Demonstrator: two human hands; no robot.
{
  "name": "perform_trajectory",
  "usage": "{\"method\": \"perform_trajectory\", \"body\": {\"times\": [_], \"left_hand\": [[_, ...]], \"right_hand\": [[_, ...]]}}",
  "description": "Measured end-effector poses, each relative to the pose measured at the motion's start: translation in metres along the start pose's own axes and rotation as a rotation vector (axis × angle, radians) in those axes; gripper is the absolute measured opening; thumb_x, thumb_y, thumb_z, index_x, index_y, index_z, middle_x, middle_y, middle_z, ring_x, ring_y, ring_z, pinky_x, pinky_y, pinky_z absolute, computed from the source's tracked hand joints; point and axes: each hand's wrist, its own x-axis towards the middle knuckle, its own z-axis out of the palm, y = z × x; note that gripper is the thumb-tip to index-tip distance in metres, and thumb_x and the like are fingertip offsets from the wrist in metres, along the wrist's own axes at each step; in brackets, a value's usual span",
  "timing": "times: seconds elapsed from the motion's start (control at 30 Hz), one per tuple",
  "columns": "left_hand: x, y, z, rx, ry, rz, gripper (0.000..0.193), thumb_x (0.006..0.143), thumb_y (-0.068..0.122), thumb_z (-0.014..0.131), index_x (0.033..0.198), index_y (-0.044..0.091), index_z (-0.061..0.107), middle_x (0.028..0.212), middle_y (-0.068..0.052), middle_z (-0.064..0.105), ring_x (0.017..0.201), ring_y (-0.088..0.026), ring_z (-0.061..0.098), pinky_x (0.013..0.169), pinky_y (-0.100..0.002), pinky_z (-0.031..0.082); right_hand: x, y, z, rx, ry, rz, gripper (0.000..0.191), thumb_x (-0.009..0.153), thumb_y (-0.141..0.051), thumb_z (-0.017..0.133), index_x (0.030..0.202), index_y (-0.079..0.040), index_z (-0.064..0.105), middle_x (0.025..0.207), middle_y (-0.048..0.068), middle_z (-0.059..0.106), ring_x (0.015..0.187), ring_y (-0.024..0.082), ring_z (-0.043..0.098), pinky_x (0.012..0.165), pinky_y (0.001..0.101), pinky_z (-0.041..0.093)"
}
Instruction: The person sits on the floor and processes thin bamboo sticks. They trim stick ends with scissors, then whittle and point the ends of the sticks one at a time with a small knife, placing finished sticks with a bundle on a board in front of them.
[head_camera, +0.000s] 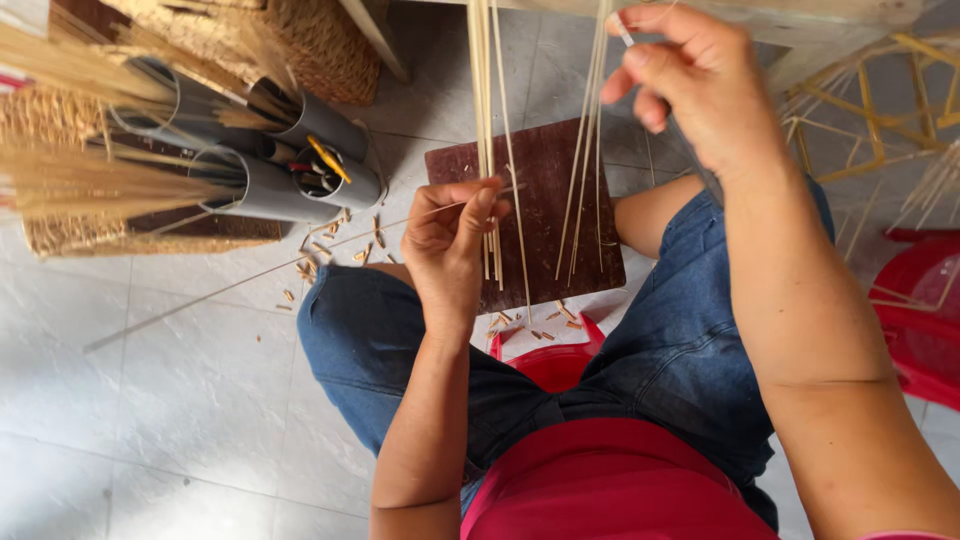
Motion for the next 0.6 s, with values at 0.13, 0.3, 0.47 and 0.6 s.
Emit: {"method": "perform_trajectory", "body": {"times": [0.13,0.3,0.47,0.6], "left_hand": [[-0.002,-0.012,0.004,0.095,-0.096,-0.173,0.017,0.100,0.009,0.068,0.116,0.003,0.063,0.096,-0.007,0.076,0.073,-0.007,0.066,0.066,-0.020,0.054],[-0.008,-0.031,0.025,0.216,-0.259,-0.260,0.030,0.101,0.010,0.065,0.129,0.002,0.063,0.087,-0.003,0.073,0.068,-0.003,0.060,0.061,-0.018,0.054],[-0.014,-0.045,0.045,0.385,-0.406,-0.276,0.026,0.100,0.009,0.066,0.126,0.001,0.068,0.079,-0.002,0.070,0.066,-0.003,0.061,0.059,-0.019,0.052],[-0.019,-0.047,0.056,0.558,-0.491,-0.258,0.027,0.097,0.010,0.068,0.124,0.006,0.070,0.073,0.000,0.071,0.060,-0.003,0.060,0.056,-0.020,0.051]], "right_hand": [[-0.008,0.001,-0.049,-0.667,0.111,0.092,0.032,0.106,-0.011,0.066,0.136,-0.001,0.062,0.086,0.011,0.075,0.063,0.013,0.061,0.058,0.0279,0.046],[-0.014,0.009,-0.059,-0.885,0.090,0.247,0.024,0.104,-0.026,0.071,0.116,-0.005,0.073,0.089,0.011,0.076,0.073,0.020,0.069,0.067,0.0378,0.053],[-0.016,0.018,-0.021,-0.548,-0.179,0.060,0.030,0.095,-0.028,0.074,0.120,-0.011,0.073,0.089,0.007,0.076,0.076,0.014,0.071,0.068,0.0311,0.055],[-0.010,0.024,0.007,-0.430,-0.218,-0.102,0.019,0.094,-0.022,0.079,0.103,-0.006,0.075,0.089,0.004,0.078,0.081,0.009,0.073,0.069,0.0280,0.056]]}}
